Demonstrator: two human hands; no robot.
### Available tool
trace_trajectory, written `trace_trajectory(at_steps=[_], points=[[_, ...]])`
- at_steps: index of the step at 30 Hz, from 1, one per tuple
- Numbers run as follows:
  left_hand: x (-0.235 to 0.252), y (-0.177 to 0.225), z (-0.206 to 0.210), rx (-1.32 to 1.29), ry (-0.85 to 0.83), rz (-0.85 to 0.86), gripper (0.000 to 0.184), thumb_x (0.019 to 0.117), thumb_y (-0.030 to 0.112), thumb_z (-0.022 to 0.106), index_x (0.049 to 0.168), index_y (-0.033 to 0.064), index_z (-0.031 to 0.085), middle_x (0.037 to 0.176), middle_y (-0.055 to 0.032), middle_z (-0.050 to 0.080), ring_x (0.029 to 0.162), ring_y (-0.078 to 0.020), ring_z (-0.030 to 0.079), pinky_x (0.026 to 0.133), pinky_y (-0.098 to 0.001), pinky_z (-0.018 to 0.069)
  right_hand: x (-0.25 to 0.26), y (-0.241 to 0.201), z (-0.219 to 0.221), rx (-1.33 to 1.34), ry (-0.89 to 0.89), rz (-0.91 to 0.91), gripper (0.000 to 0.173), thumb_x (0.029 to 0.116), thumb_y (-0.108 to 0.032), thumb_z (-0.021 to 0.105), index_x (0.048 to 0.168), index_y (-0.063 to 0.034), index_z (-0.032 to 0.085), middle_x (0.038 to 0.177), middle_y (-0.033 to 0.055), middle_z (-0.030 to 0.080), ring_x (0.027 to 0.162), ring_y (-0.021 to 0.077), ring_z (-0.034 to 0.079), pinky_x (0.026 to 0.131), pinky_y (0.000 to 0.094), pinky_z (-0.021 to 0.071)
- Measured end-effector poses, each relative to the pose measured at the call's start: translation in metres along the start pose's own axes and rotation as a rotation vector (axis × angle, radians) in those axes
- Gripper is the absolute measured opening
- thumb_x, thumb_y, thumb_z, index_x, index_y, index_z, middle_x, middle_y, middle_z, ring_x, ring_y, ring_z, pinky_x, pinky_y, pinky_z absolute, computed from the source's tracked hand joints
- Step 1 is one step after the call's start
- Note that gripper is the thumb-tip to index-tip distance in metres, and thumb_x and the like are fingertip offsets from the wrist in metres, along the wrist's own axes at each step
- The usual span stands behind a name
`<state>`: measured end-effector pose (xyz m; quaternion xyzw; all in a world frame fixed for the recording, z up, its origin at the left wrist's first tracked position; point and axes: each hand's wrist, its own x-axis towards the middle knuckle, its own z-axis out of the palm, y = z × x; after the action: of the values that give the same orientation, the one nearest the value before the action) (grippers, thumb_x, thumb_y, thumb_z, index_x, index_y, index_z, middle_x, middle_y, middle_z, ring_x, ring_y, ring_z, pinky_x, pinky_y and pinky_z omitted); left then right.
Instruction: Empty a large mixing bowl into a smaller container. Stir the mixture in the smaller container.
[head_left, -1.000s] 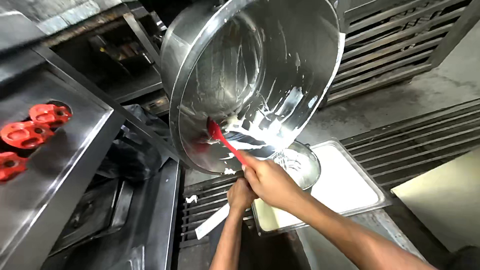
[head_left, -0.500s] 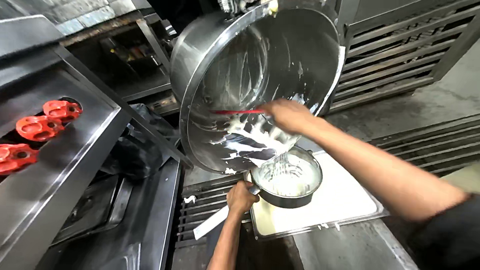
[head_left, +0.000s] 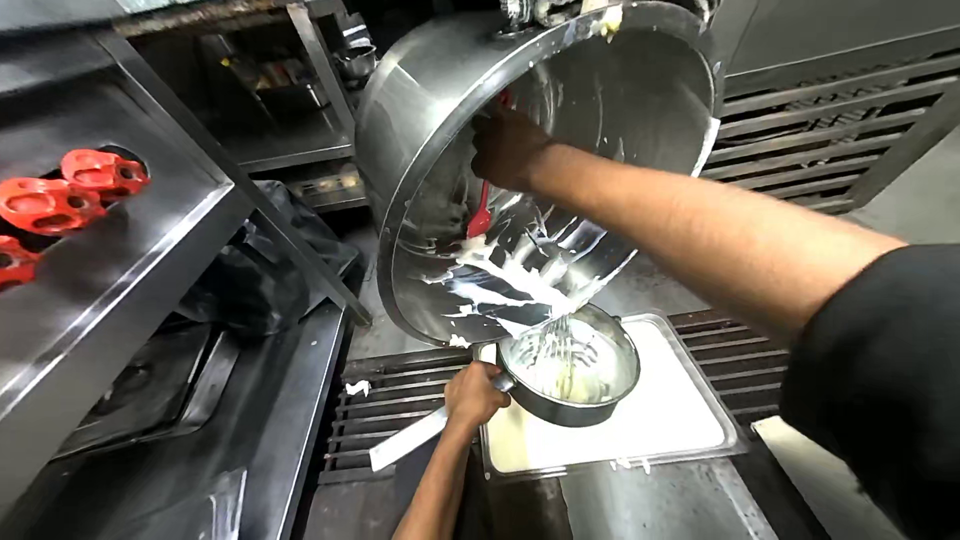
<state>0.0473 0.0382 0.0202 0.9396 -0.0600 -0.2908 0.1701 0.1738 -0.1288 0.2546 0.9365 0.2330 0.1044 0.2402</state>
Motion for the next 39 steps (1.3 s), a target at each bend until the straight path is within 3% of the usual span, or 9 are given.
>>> trace_trajectory(at_steps=[2,7,11,13,22,28,31,34,39], points=[[0.002,-0.001,0.000,0.005,-0.009,0.003,0.038,0.0836,0.027,0.077,0.120,0.0183,0.075,0.120,-0.0088,0.073,0.115,-0.0289,0.067,0.096,-0.0586,0.0507,-0.010,0.007,0.002,-0.082,-0.047,-0.106,0.020,0.0981,0.003,0.056,0.107,-0.0004,0.074,0.120,0.0192,0.068,0.133,0.0401,0.050,0.122,0.0581,0.0172],[0.007,-0.001,0.000,0.005,-0.015,-0.009,0.033,0.0851,0.028,0.079,0.116,0.0174,0.076,0.113,-0.0108,0.075,0.110,-0.0316,0.068,0.093,-0.0602,0.0508,-0.077,0.015,0.000,-0.099,-0.008,-0.207,0.022,0.1039,-0.015,0.058,0.098,-0.0012,0.074,0.103,0.0222,0.069,0.120,0.0437,0.057,0.111,0.0619,0.0296],[0.008,-0.002,0.001,-0.007,0.019,0.008,0.029,0.0848,0.024,0.080,0.112,0.0144,0.077,0.108,-0.0133,0.075,0.106,-0.0350,0.069,0.089,-0.0629,0.0509,-0.144,0.023,0.004,-0.146,0.156,-0.307,0.018,0.0959,0.001,0.058,0.083,-0.0037,0.070,0.081,0.0183,0.063,0.097,0.0420,0.061,0.089,0.0594,0.0386],[0.011,-0.003,0.003,-0.012,0.042,0.020,0.027,0.0840,0.024,0.081,0.109,0.0135,0.077,0.105,-0.0141,0.075,0.103,-0.0363,0.069,0.087,-0.0636,0.0512,-0.173,0.021,0.003,-0.166,0.197,-0.290,0.020,0.0908,0.008,0.058,0.082,-0.0054,0.069,0.078,0.0164,0.061,0.092,0.0400,0.061,0.086,0.0575,0.0390],[0.015,-0.006,0.006,-0.047,0.058,0.033,0.024,0.0821,0.023,0.083,0.104,0.0138,0.078,0.099,-0.0139,0.075,0.097,-0.0363,0.070,0.082,-0.0642,0.0511,-0.231,0.004,0.008,-0.108,0.269,-0.121,0.027,0.0921,0.010,0.051,0.090,-0.0081,0.071,0.076,0.0136,0.056,0.081,0.0358,0.058,0.083,0.0550,0.0375],[0.008,-0.005,0.003,-0.025,0.048,0.023,0.027,0.0814,0.024,0.083,0.105,0.0137,0.077,0.102,-0.0121,0.075,0.101,-0.0339,0.069,0.087,-0.0625,0.0513,-0.178,0.017,0.033,0.018,0.354,0.194,0.020,0.0958,0.001,0.058,0.105,-0.0084,0.074,0.088,0.0228,0.065,0.093,0.0480,0.061,0.089,0.0661,0.0375],[0.006,-0.004,0.001,-0.009,0.018,0.003,0.030,0.0833,0.026,0.080,0.111,0.0161,0.076,0.109,-0.0108,0.075,0.107,-0.0319,0.069,0.091,-0.0606,0.0510,-0.139,0.010,0.068,0.106,0.218,0.478,0.022,0.0956,0.004,0.055,0.109,-0.0009,0.072,0.100,0.0298,0.067,0.101,0.0515,0.063,0.093,0.0682,0.0412],[0.003,-0.006,-0.002,-0.014,0.014,-0.009,0.029,0.0837,0.027,0.080,0.110,0.0159,0.076,0.110,-0.0104,0.074,0.108,-0.0315,0.068,0.091,-0.0598,0.0508,-0.125,-0.017,0.085,0.203,0.019,0.593,0.023,0.0980,0.004,0.052,0.113,0.0012,0.070,0.107,0.0307,0.067,0.100,0.0511,0.065,0.078,0.0632,0.0493],[0.005,-0.013,-0.003,-0.067,0.032,-0.007,0.030,0.0831,0.026,0.080,0.111,0.0172,0.077,0.109,-0.0100,0.075,0.107,-0.0315,0.069,0.091,-0.0604,0.0511,-0.181,-0.066,0.113,0.405,0.051,0.629,0.032,0.1011,-0.006,0.056,0.128,-0.0162,0.071,0.103,0.0246,0.070,0.088,0.0483,0.069,0.064,0.0612,0.0531]])
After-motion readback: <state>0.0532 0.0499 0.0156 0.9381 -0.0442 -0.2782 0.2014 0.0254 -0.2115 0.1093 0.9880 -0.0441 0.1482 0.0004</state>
